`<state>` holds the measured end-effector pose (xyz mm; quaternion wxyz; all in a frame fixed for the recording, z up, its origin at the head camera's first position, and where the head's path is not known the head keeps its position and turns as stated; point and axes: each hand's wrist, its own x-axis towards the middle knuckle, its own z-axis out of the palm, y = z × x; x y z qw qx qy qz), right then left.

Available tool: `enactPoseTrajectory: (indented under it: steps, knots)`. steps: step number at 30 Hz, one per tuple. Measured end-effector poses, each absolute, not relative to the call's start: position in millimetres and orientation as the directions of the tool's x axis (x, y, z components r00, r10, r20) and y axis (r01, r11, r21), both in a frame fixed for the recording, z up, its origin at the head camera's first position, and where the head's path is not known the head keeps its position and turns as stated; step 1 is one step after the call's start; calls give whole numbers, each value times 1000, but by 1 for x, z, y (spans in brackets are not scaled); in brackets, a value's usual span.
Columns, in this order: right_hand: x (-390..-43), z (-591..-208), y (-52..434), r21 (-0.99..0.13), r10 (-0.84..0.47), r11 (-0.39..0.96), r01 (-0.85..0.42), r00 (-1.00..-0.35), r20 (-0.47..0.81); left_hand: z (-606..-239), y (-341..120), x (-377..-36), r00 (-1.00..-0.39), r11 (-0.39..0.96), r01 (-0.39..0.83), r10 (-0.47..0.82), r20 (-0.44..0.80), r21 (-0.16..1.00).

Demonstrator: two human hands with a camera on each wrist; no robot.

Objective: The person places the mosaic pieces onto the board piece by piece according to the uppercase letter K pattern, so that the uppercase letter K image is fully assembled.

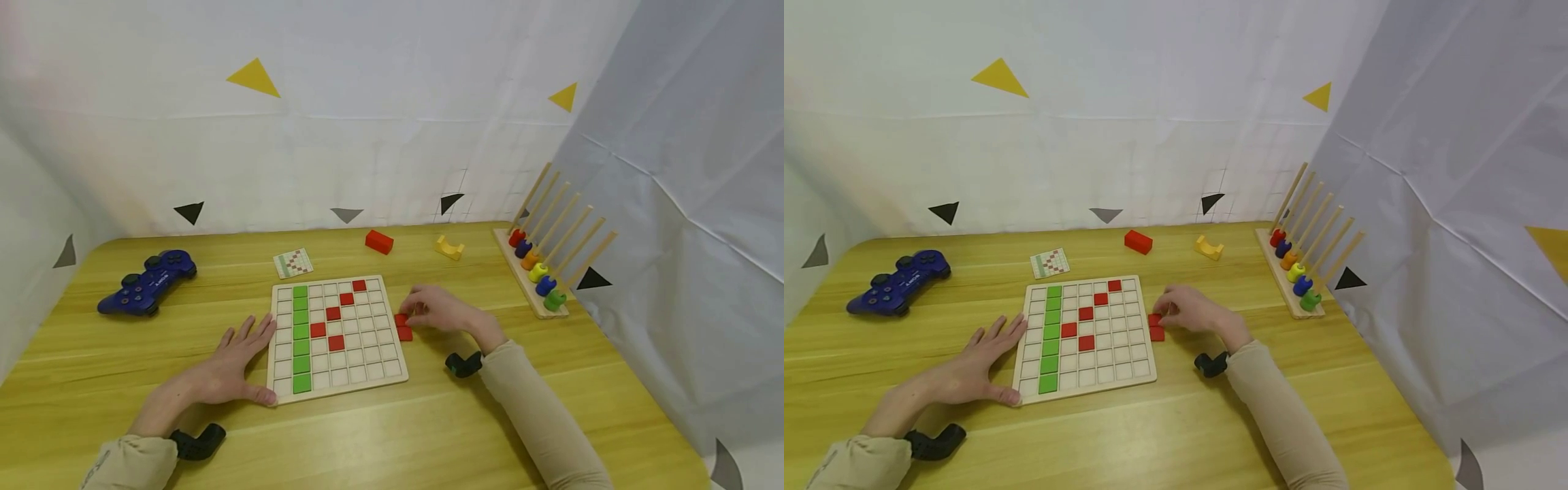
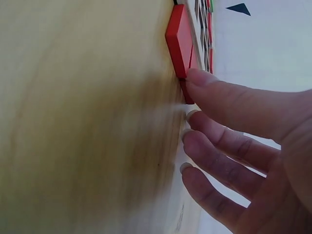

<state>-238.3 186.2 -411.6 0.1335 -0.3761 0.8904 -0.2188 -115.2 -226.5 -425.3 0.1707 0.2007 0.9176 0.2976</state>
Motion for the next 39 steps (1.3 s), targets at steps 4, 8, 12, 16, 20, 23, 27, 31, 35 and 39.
enactPoseTrajectory:
  steps: [4, 8, 12, 16, 20, 23, 27, 31, 35, 39]
  knots:
    - [-238, -412, 187, -485, -713, 639, -597, -697, -82, -425, -226, -115, -861, 742, 269, 470, -192, 614]
    - [-240, -413, 188, -465, -675, 681, -566, -731, -100, -425, -226, -115, -862, 743, 266, 469, -194, 614]
    - [-240, -413, 188, -462, -658, 697, -549, -746, -105, -425, -226, -115, -862, 744, 262, 467, -198, 615]
    - [-240, -413, 188, -464, -655, 697, -547, -749, -100, -425, -226, -114, -863, 742, 264, 467, -193, 616]
    - [-240, -412, 186, -457, -642, 708, -538, -760, -99, -425, -226, -114, -862, 742, 266, 468, -192, 616]
    - [-240, -413, 186, -446, -636, 715, -538, -766, -96, -425, -226, -114, -863, 741, 269, 469, -187, 615]
    - [-242, -414, 188, -426, -648, 711, -560, -756, -88, -426, -227, -115, -865, 741, 276, 470, -178, 612]
    - [-242, -413, 189, -425, -664, 699, -576, -743, -85, -427, -227, -116, -864, 741, 278, 471, -178, 612]
    - [-242, -414, 190, -426, -669, 695, -579, -738, -90, -426, -227, -116, -864, 738, 279, 472, -174, 614]
    - [-242, -415, 189, -420, -672, 699, -579, -733, -108, -426, -226, -115, -865, 739, 277, 470, -176, 614]
